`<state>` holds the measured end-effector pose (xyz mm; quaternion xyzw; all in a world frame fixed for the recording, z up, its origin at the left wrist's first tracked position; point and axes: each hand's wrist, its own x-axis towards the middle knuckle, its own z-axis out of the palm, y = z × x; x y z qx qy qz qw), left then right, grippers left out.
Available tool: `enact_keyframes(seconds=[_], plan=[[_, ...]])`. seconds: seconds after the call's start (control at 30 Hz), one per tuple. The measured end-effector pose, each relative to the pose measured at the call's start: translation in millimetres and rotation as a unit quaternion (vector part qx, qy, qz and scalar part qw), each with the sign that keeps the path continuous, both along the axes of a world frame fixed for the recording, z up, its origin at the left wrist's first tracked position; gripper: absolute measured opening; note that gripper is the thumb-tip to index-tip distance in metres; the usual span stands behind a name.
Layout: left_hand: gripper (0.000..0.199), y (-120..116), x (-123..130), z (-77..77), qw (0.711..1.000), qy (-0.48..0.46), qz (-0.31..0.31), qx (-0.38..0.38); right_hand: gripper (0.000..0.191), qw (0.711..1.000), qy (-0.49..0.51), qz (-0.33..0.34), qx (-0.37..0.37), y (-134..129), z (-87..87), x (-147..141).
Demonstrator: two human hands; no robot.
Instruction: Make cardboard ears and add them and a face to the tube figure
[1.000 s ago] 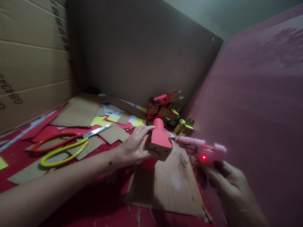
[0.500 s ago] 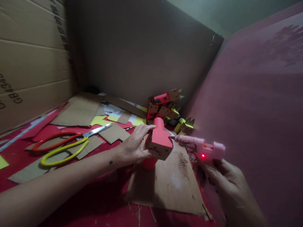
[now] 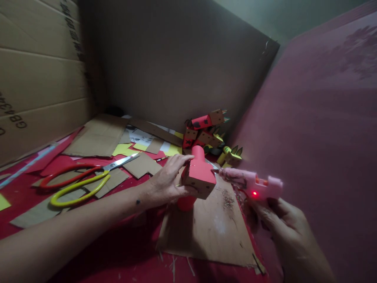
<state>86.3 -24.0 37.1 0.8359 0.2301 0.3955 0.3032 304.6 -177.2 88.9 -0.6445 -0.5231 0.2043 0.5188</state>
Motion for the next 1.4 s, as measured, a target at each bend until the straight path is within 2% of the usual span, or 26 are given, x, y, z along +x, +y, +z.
enact_keyframes(seconds=[0.17, 0.53, 1.0, 1.4], plan=[[0.064, 1, 1, -2.8, 1.0, -0.003, 0.003, 0.005, 0.032, 1.0, -0.016, -0.003, 0.008, -2, -2.6, 5], [0.064, -1, 0, -0.1, 1.0, 0.004, 0.006, -0.001, 0.032, 0.998, 0.052, -0.032, -0.025, -1, 6.0, -17], [0.062, -3, 0, 2.6, 1.0, 0.0, 0.005, -0.006, 0.03, 0.998, 0.02, -0.054, -0.017, -6, 7.2, -16], [0.062, -1, 2, -0.6, 1.0, -0.008, 0.007, -0.004, 0.029, 0.999, 0.028, -0.037, -0.025, -6, 7.1, -14]])
